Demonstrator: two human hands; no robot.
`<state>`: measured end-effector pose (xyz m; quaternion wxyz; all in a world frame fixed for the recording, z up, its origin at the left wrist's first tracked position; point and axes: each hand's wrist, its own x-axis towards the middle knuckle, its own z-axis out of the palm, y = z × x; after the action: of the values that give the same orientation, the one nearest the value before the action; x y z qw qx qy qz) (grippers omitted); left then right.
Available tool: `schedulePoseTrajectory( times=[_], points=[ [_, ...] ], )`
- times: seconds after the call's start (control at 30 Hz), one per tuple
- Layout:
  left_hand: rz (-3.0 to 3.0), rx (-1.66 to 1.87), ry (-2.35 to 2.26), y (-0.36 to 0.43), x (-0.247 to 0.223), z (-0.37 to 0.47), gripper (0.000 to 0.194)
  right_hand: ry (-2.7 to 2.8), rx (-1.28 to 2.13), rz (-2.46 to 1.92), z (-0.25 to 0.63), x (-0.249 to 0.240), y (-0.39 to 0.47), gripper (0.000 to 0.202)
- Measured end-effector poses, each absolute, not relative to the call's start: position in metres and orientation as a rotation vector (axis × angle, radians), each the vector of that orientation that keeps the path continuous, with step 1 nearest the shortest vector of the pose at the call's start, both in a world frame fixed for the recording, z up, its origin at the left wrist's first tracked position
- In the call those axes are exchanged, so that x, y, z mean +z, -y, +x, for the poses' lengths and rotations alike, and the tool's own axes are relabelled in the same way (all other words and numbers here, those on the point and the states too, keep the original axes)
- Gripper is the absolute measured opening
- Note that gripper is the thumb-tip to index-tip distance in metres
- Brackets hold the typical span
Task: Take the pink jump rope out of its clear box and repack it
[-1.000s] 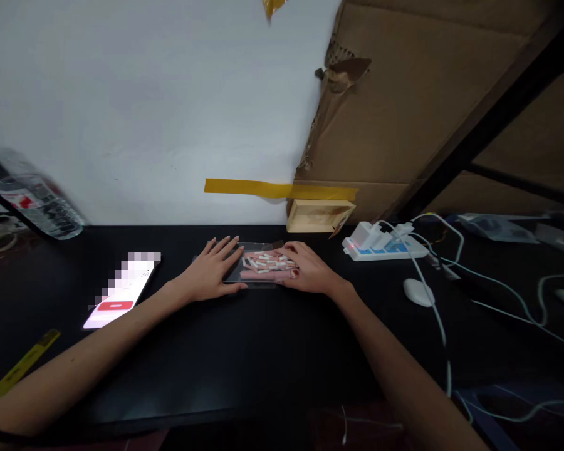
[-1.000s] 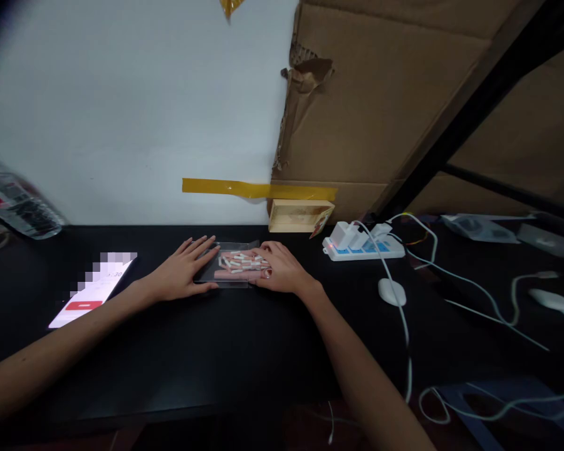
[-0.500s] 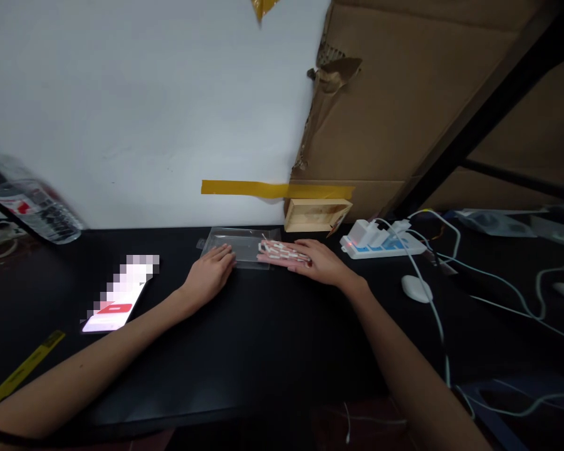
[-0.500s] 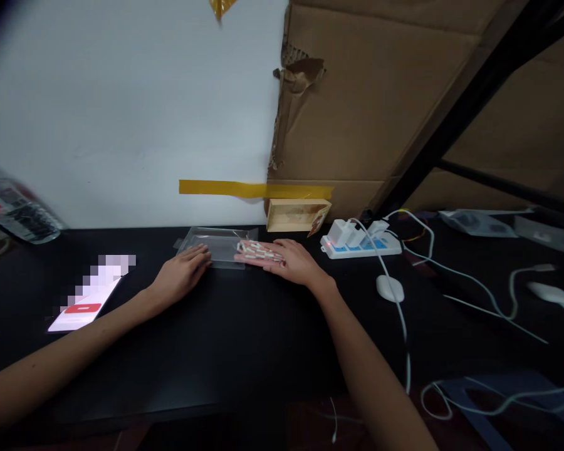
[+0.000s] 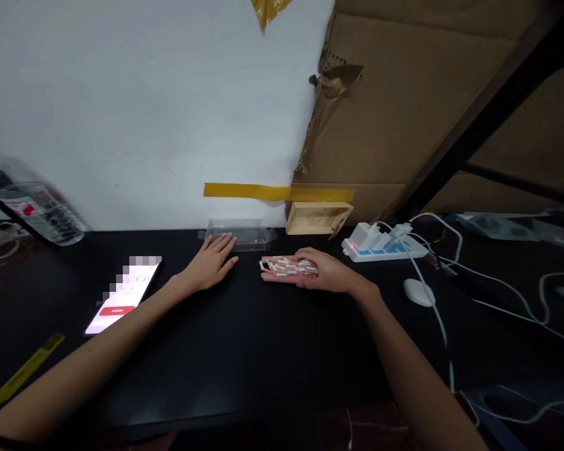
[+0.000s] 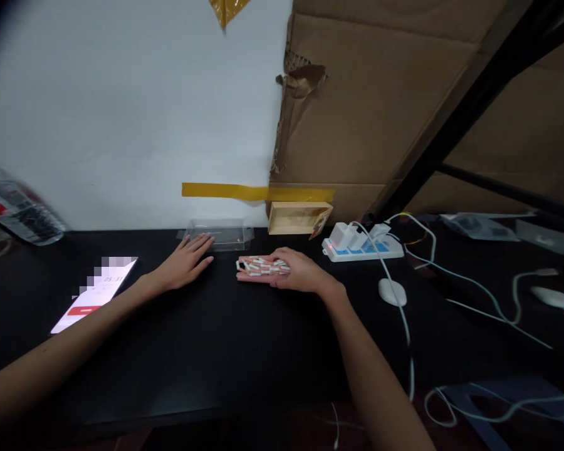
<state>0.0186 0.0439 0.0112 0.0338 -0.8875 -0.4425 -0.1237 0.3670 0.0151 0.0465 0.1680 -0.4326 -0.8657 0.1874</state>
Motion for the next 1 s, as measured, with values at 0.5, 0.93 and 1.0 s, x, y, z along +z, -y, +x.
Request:
schedulePoseTrajectory(
  times=[0.5, 0.93, 1.0],
  points=[
    [-3.029, -0.586, 1.07, 0.003, 0.025, 0.041, 0.055, 2.324, 0.487, -1.084, 0.29, 0.004, -0.007, 0.087],
    [-2.954, -0.478, 1.16, 0.002, 0.014, 0.037, 0.052, 2.557, 0.536, -1.154, 0.323, 0.018, -0.005, 0.089],
    [-2.948, -0.501, 1.171, 0.003, 0.014, 0.036, 0.051, 2.563, 0.498, -1.131, 0.317, 0.019, -0.002, 0.089]
  ],
)
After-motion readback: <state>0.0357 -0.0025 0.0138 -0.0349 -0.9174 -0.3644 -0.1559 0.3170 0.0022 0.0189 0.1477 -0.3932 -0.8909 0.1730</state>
